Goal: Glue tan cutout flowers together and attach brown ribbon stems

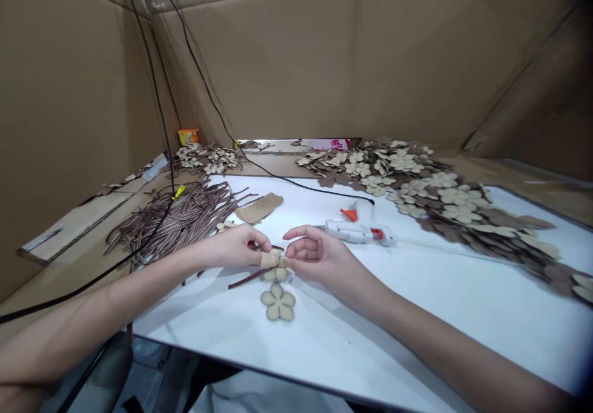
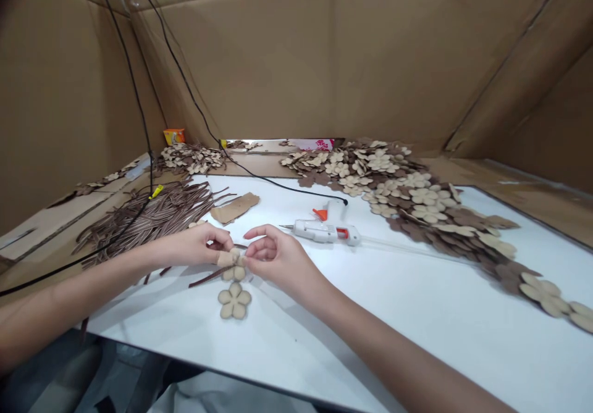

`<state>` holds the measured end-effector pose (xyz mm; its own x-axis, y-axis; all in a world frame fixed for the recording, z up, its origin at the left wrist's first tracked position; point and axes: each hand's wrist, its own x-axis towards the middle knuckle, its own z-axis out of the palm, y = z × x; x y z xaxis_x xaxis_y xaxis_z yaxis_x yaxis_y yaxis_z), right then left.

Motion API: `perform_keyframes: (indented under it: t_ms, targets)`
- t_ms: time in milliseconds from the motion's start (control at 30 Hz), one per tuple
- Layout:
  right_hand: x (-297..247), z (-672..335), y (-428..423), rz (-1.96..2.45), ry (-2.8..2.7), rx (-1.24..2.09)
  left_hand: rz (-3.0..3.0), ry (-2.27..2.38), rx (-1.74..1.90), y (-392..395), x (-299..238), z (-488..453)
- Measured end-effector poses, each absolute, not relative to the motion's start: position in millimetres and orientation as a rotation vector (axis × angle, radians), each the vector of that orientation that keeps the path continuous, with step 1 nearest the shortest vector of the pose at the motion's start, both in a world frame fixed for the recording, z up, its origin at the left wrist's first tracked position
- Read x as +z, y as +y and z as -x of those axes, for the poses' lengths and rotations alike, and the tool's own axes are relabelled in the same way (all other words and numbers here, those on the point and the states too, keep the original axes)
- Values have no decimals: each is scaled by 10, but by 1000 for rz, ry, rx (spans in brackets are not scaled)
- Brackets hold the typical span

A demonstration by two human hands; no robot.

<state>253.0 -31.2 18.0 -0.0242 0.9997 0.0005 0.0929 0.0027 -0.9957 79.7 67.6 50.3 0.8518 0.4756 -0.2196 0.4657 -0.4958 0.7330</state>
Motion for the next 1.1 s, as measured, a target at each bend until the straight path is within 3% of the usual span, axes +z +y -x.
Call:
perform_keyframes:
  t_ms: [800,1100]
  targets:
    - [281,-2546,-340,1212,-991,1264,-1455,571,301,321,389,-869]
    - [294,-2570,-398,1034,-1053,1333,-1746,441,826,556,540,-838]
